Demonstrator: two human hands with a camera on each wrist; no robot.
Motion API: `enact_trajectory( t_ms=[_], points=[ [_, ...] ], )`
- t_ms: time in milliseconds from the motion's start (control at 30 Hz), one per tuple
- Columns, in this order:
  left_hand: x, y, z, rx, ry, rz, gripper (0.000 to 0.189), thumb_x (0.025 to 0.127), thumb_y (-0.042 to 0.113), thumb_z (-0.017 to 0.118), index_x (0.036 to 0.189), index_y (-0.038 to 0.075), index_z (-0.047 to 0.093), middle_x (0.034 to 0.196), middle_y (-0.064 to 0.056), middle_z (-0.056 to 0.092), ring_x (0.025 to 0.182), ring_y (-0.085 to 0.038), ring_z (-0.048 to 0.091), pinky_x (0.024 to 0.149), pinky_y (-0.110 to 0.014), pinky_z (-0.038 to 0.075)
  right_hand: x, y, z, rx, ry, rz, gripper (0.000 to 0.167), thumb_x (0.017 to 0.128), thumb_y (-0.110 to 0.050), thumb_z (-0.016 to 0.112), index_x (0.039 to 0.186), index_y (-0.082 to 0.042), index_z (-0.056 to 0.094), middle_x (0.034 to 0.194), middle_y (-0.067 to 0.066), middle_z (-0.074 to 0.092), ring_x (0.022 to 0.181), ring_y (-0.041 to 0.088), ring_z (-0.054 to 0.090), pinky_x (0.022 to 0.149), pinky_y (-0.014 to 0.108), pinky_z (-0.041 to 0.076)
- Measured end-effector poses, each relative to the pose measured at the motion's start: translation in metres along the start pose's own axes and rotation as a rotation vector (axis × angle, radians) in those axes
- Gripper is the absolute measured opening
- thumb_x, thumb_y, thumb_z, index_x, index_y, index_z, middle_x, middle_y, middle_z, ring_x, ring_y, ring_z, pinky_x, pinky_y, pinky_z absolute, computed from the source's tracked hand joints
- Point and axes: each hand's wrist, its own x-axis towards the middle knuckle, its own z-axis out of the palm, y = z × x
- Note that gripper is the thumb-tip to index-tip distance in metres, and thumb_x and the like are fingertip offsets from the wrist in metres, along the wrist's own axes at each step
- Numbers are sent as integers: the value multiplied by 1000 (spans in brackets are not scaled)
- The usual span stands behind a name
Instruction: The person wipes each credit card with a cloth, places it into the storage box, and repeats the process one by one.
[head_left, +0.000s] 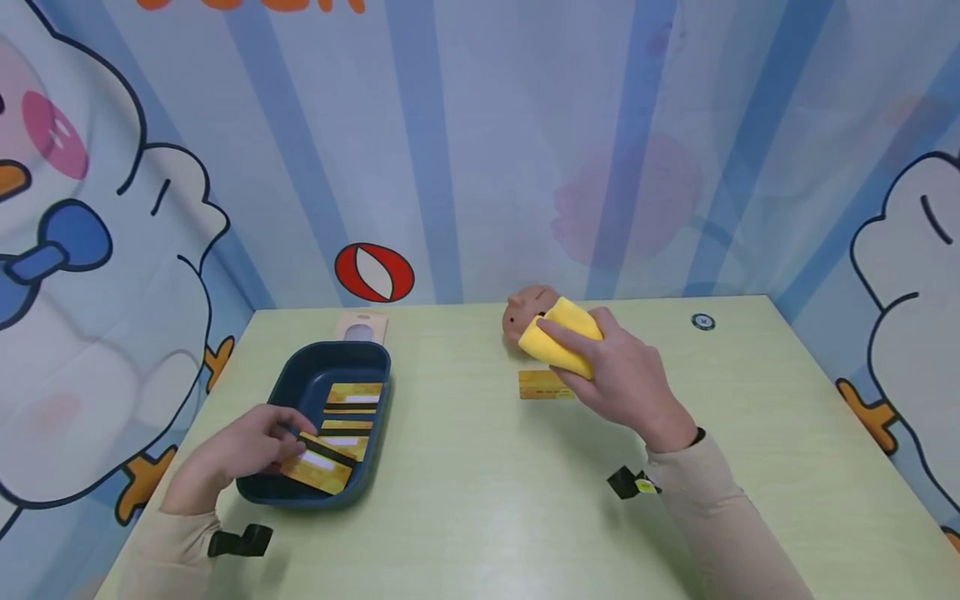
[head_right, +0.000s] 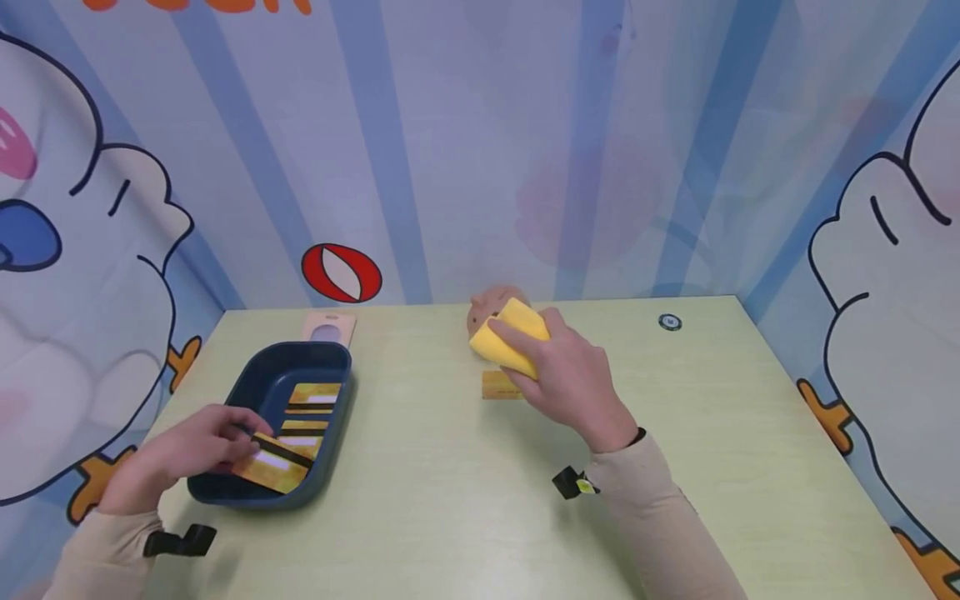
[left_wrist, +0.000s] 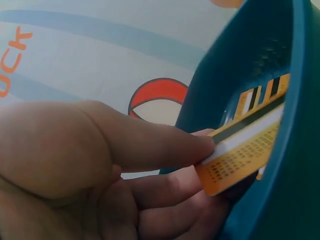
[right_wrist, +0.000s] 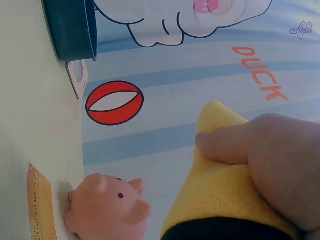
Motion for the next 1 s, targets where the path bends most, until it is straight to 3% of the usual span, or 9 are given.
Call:
enact_trajectory(
  t_ms=[100, 300, 400, 667, 867, 1000],
  points=[
    [1, 1, 4, 33, -10, -20, 23, 100, -1, 60, 120, -10, 65, 97, -15, 69, 79, -22, 66, 66, -36, 59, 0, 0, 0, -1, 1, -1, 57, 93, -32, 79, 148, -35, 62, 120, 20, 57, 75, 26, 59, 50, 41, 52],
    [4, 9, 9, 313, -1, -37, 18, 99, 10, 68, 107, -4, 75, 94, -6, 72, 82, -20, 64, 73, -39, 58, 1, 1, -1, -6, 3, 0, 56, 94, -31, 78, 147, -34, 62, 120, 20, 58, 75, 26, 60, 49, 41, 52],
    [4, 13, 11, 388, -14, -18, 17, 98, 13, 70, 103, -1, 78, 92, -4, 71, 82, -21, 63, 76, -43, 58, 0, 1, -1, -9, 7, -4, 57, 93, -32, 79, 147, -35, 62, 120, 20, 58, 75, 26, 60, 49, 41, 52],
    [2, 20, 14, 442, -50, 20, 14, 97, 12, 71, 96, 2, 80, 88, -2, 72, 82, -19, 63, 79, -46, 58, -1, 1, -1, -7, 13, -4, 57, 93, -32, 79, 148, -35, 62, 119, 20, 58, 75, 26, 60, 50, 41, 52],
    [1, 23, 14, 439, -48, 27, 14, 97, 11, 70, 99, 0, 79, 90, -2, 72, 86, -21, 65, 82, -49, 59, 0, 1, -2, -6, 13, -3, 57, 93, -32, 79, 147, -34, 63, 121, 21, 58, 76, 26, 60, 50, 42, 53],
    [2, 23, 15, 446, -21, 33, 22, 98, 13, 71, 108, -6, 76, 99, -10, 74, 93, -27, 68, 85, -52, 60, 0, 1, -2, -12, 10, -2, 58, 93, -33, 80, 148, -35, 62, 120, 21, 58, 75, 26, 60, 50, 42, 53]
  ],
)
